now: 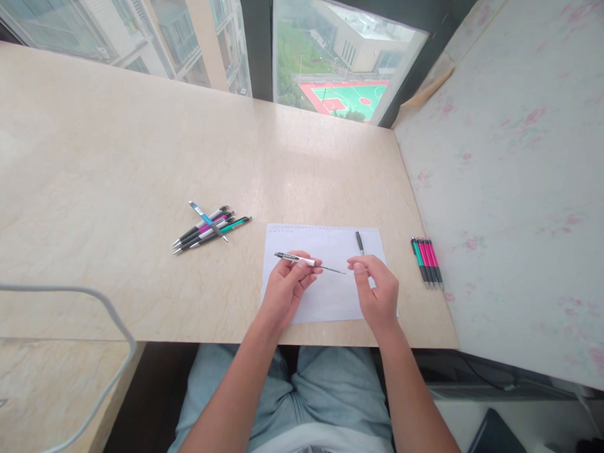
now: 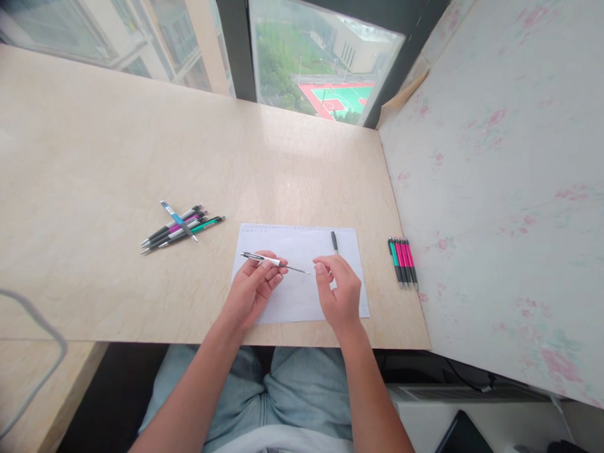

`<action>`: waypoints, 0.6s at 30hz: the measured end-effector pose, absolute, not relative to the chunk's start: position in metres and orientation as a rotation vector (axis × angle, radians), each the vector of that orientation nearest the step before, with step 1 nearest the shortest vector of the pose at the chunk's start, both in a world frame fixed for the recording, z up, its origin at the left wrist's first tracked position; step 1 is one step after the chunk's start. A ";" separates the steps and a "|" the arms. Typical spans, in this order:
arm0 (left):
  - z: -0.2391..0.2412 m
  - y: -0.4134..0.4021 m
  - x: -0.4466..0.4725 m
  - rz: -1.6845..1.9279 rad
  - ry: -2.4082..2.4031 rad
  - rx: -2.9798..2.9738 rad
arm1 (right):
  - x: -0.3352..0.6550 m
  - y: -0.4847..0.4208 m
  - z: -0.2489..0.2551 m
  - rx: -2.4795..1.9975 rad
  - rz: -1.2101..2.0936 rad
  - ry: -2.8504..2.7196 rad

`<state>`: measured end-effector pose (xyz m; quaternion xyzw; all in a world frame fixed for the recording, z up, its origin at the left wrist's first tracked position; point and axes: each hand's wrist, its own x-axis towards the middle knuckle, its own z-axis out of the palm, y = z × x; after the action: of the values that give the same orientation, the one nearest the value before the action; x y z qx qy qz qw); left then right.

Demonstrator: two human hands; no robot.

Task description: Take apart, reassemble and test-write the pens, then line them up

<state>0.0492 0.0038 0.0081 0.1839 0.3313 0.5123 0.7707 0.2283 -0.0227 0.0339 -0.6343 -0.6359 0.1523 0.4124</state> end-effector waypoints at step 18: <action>0.010 0.004 0.051 1.094 0.763 0.417 | 0.247 0.021 -0.005 -2.209 0.014 -1.507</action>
<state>0.0512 0.0043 0.0098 0.1918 0.3514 0.5034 0.7658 0.2467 0.0214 -0.0053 -0.8036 -0.5482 0.0050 0.2318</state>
